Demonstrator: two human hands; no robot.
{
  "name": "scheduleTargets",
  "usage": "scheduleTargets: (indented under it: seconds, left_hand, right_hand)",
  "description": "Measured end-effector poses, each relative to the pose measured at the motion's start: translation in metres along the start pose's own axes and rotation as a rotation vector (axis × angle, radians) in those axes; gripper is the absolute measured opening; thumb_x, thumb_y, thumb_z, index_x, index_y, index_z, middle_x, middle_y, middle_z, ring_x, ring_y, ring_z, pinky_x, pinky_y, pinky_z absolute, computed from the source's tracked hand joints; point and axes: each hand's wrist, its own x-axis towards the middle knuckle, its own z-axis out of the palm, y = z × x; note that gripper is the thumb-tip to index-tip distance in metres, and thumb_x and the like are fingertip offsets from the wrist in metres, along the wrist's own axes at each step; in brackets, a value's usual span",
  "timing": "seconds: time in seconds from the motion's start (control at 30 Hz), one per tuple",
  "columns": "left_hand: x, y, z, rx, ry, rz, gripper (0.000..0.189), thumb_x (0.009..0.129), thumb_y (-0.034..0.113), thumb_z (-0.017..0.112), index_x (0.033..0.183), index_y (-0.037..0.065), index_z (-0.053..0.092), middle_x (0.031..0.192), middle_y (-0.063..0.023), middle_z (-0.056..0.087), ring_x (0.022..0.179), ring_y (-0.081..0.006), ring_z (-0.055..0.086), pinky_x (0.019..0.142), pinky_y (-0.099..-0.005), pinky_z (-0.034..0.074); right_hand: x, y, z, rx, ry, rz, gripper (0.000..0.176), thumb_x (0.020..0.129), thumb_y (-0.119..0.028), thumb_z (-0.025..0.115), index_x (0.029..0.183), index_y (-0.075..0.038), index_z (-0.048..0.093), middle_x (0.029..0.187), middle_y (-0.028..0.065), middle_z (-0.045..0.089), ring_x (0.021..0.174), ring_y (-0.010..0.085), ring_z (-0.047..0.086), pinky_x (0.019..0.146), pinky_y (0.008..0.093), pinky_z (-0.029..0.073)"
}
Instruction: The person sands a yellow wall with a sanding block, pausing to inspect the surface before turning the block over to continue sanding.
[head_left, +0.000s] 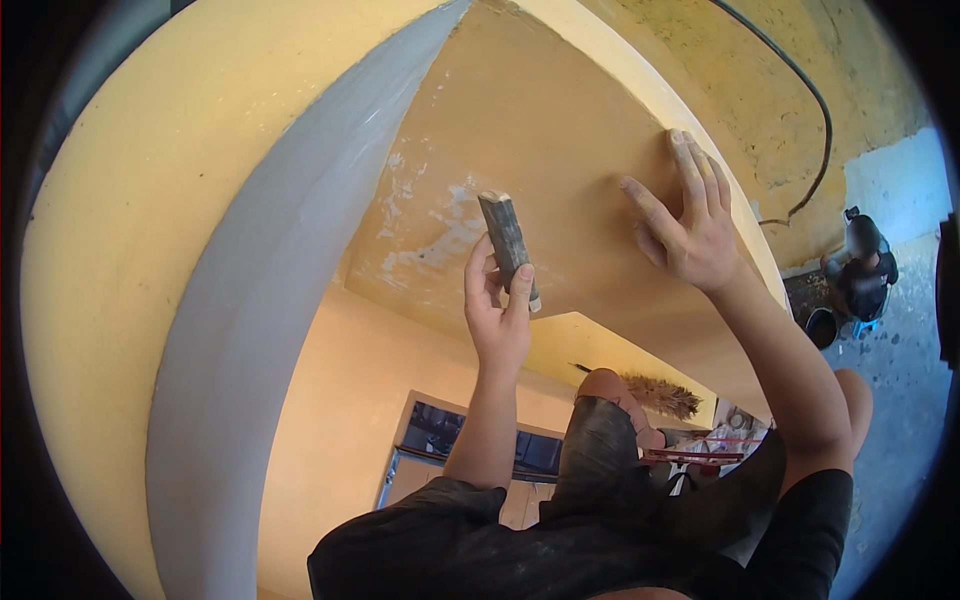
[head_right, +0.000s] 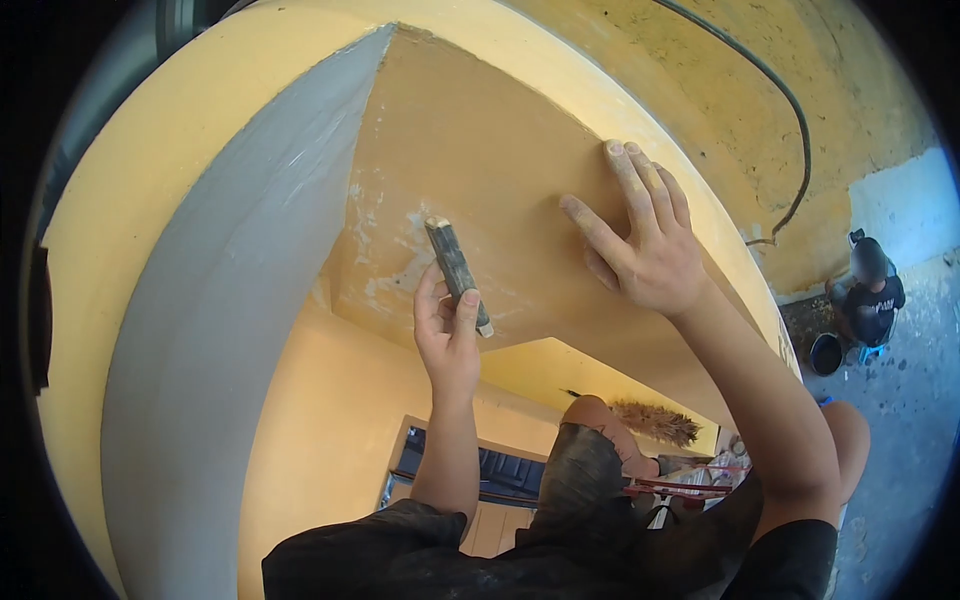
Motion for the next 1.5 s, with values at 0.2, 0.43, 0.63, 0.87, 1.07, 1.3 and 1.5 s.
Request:
scheduleTargets:
  seconds: [0.2, 0.43, 0.63, 0.87, 1.07, 1.3, 1.5]
  left_hand:
    - [-0.002, -0.005, 0.005, -0.049, -0.01, 0.043, 0.051, 0.093, 0.008, 0.064, 0.138, 0.001, 0.041, 0.1, -0.0057, 0.061, 0.086, -0.0102, 0.055, 0.071, -0.0234, 0.047]
    - [-0.001, -0.015, 0.002, 0.011, 0.164, -0.043, 0.051, 0.094, 0.01, 0.064, 0.138, 0.0, 0.041, 0.103, -0.0068, 0.061, 0.087, -0.0111, 0.055, 0.072, -0.0243, 0.047]
    - [0.005, -0.03, -0.016, 0.224, 0.282, 0.042, 0.048, 0.094, 0.012, 0.064, 0.136, 0.002, 0.045, 0.103, -0.0064, 0.061, 0.085, -0.0102, 0.055, 0.07, -0.0235, 0.046]
    - [0.009, -0.034, -0.011, 0.163, 0.328, 0.013, 0.045, 0.094, 0.013, 0.063, 0.135, 0.003, 0.047, 0.103, -0.0065, 0.061, 0.081, -0.0093, 0.055, 0.069, -0.0238, 0.045]
    - [0.019, -0.039, -0.01, 0.104, 0.398, 0.09, 0.049, 0.095, 0.011, 0.062, 0.137, 0.0, 0.04, 0.103, -0.009, 0.059, 0.081, -0.0118, 0.054, 0.069, -0.025, 0.046]
    - [0.061, -0.054, -0.023, 0.234, 0.562, 0.213, 0.057, 0.095, 0.015, 0.063, 0.141, 0.001, 0.033, 0.108, -0.0146, 0.056, 0.092, -0.0166, 0.056, 0.078, -0.0281, 0.048]
    - [0.065, -0.066, 0.0, 0.603, 0.503, 0.312, 0.051, 0.093, 0.014, 0.065, 0.138, -0.001, 0.046, 0.111, -0.0132, 0.052, 0.089, -0.0183, 0.054, 0.075, -0.0305, 0.048]
  right_hand:
    - [0.0, -0.001, 0.005, -0.013, 0.023, 0.036, 0.056, 0.063, -0.016, 0.074, 0.119, -0.017, 0.065, 0.142, 0.0248, 0.043, 0.128, 0.0402, 0.046, 0.102, 0.0489, 0.04]
    - [-0.002, 0.003, 0.001, -0.014, 0.001, 0.01, 0.056, 0.063, -0.016, 0.074, 0.118, -0.017, 0.065, 0.142, 0.0246, 0.044, 0.127, 0.0396, 0.047, 0.103, 0.0492, 0.039]
    - [-0.001, 0.0, 0.004, -0.057, 0.014, -0.003, 0.054, 0.064, -0.018, 0.073, 0.117, -0.019, 0.065, 0.142, 0.0244, 0.044, 0.127, 0.0392, 0.047, 0.104, 0.0494, 0.038]
    - [0.001, -0.003, 0.006, -0.073, 0.011, 0.025, 0.051, 0.065, -0.018, 0.072, 0.116, -0.021, 0.066, 0.142, 0.0247, 0.045, 0.127, 0.0387, 0.048, 0.104, 0.0492, 0.037]
    - [0.001, -0.002, 0.006, -0.069, 0.028, 0.032, 0.05, 0.065, -0.018, 0.072, 0.114, -0.021, 0.066, 0.141, 0.0246, 0.045, 0.127, 0.0385, 0.048, 0.104, 0.0489, 0.037]
    - [0.004, -0.005, 0.005, -0.058, 0.027, 0.045, 0.048, 0.066, -0.017, 0.072, 0.114, -0.021, 0.067, 0.14, 0.0254, 0.045, 0.126, 0.038, 0.049, 0.105, 0.0487, 0.036]
    - [0.003, -0.004, 0.004, -0.082, 0.012, 0.045, 0.047, 0.067, -0.018, 0.071, 0.114, -0.02, 0.067, 0.139, 0.0261, 0.046, 0.126, 0.0382, 0.049, 0.106, 0.0484, 0.035]
